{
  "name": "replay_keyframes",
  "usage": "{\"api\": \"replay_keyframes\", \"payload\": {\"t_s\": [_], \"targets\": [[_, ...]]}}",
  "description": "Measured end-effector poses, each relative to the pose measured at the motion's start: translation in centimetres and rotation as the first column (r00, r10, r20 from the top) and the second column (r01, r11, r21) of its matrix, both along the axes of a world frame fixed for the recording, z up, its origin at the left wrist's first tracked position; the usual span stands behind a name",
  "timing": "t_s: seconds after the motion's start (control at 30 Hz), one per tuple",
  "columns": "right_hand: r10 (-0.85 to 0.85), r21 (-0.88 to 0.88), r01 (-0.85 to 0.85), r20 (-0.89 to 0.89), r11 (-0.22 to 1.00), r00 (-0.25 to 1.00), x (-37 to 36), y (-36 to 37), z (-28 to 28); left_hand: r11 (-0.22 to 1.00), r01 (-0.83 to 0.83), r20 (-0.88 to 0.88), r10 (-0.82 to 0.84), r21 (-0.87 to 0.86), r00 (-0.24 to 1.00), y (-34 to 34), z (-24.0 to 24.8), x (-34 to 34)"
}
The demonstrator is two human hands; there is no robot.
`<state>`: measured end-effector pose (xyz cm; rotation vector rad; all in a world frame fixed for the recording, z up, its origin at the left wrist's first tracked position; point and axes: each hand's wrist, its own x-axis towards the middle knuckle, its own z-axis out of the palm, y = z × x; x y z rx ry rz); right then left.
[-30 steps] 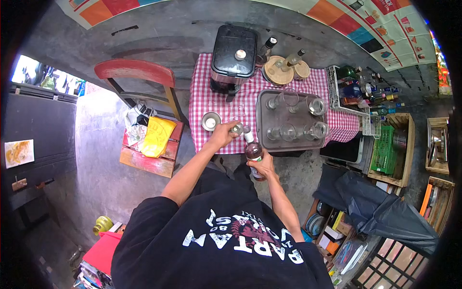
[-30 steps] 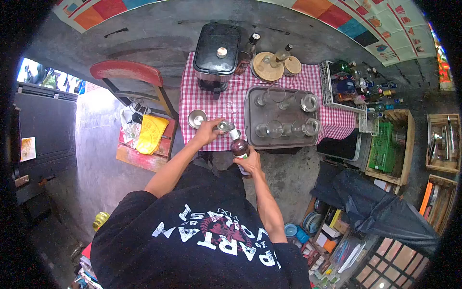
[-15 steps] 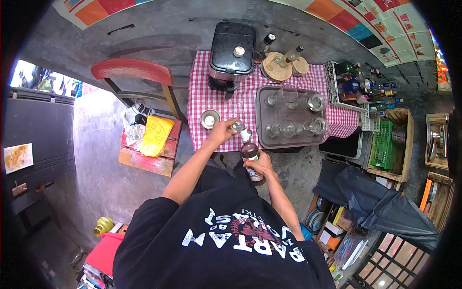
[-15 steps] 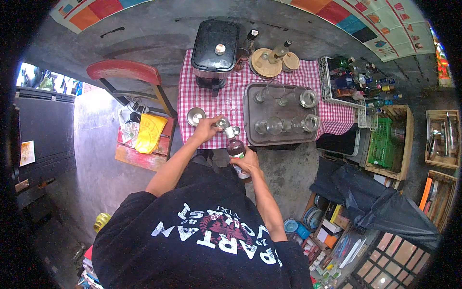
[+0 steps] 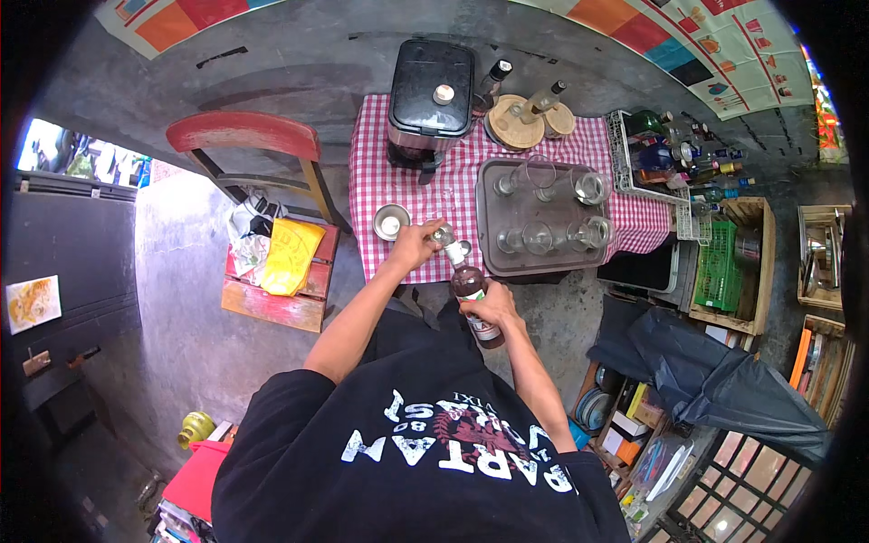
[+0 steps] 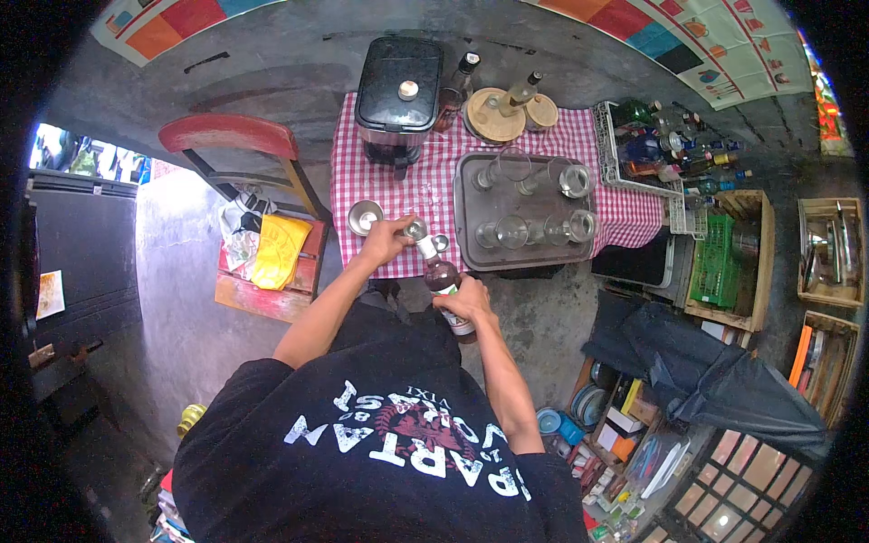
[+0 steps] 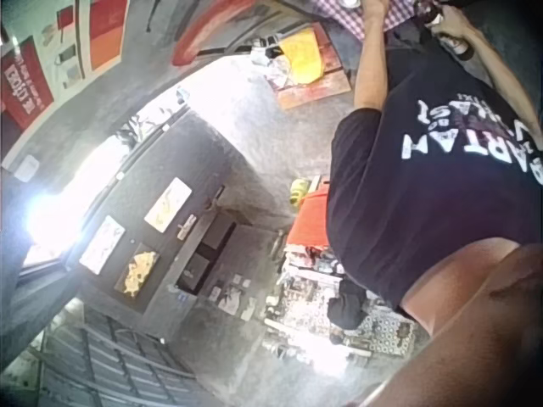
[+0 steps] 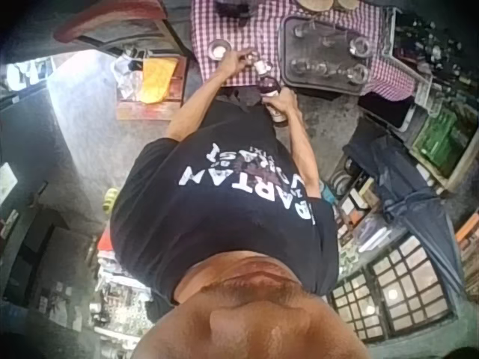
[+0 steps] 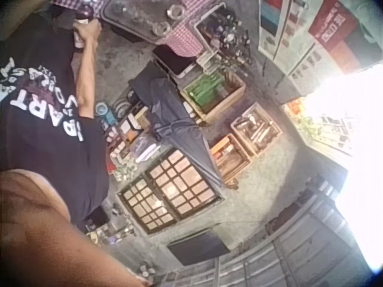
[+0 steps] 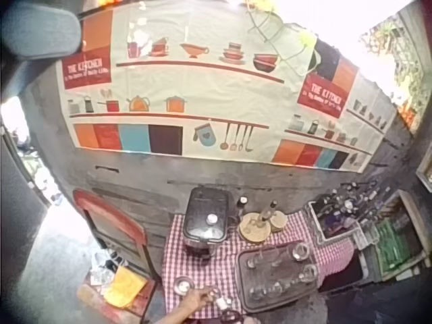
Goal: The recorder is preparing a cocktail, shaking ingredients in a metal shaker and pouring the contents into several small glasses on a tray.
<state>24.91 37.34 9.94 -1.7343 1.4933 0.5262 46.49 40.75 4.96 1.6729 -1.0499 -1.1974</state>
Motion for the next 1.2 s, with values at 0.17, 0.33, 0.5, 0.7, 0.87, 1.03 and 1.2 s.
{"api": "replay_keyframes", "payload": {"t_s": [0.17,0.33,0.5,0.7,0.87,1.03,1.2], "targets": [[-0.001,0.041,0.002,-0.013,0.999,1.000,-0.1,-0.5,0.5,1.000,-0.005,-0.044,0.006,0.021,0.999,-0.1,0.1,0.0],[0.007,0.078,-0.007,0.005,0.997,1.000,0.1,-0.7,1.0,0.999,0.005,0.059,-0.002,-0.043,0.998,0.0,0.4,-0.1],[0.002,0.095,-0.004,0.027,0.995,1.000,0.1,-0.7,1.2,1.000,0.014,0.049,-0.014,-0.011,0.999,-0.1,0.8,0.1],[-0.005,0.119,0.000,0.040,0.993,0.999,0.0,-0.9,1.0,1.000,0.002,0.047,-0.001,-0.024,0.999,-0.1,0.1,0.0],[-0.018,0.117,0.014,0.036,0.993,0.999,-0.2,-0.9,0.8,1.000,0.005,0.045,-0.004,-0.023,0.999,-0.2,0.5,0.1],[-0.017,0.127,0.013,0.029,0.992,0.999,0.0,-0.9,0.8,0.998,-0.008,0.050,0.011,-0.060,0.999,-0.1,-0.4,0.0],[-0.033,0.133,0.029,0.029,0.991,0.999,-0.2,-0.8,0.5,1.000,0.008,0.023,-0.008,0.013,1.000,-0.2,0.5,0.1]]}}
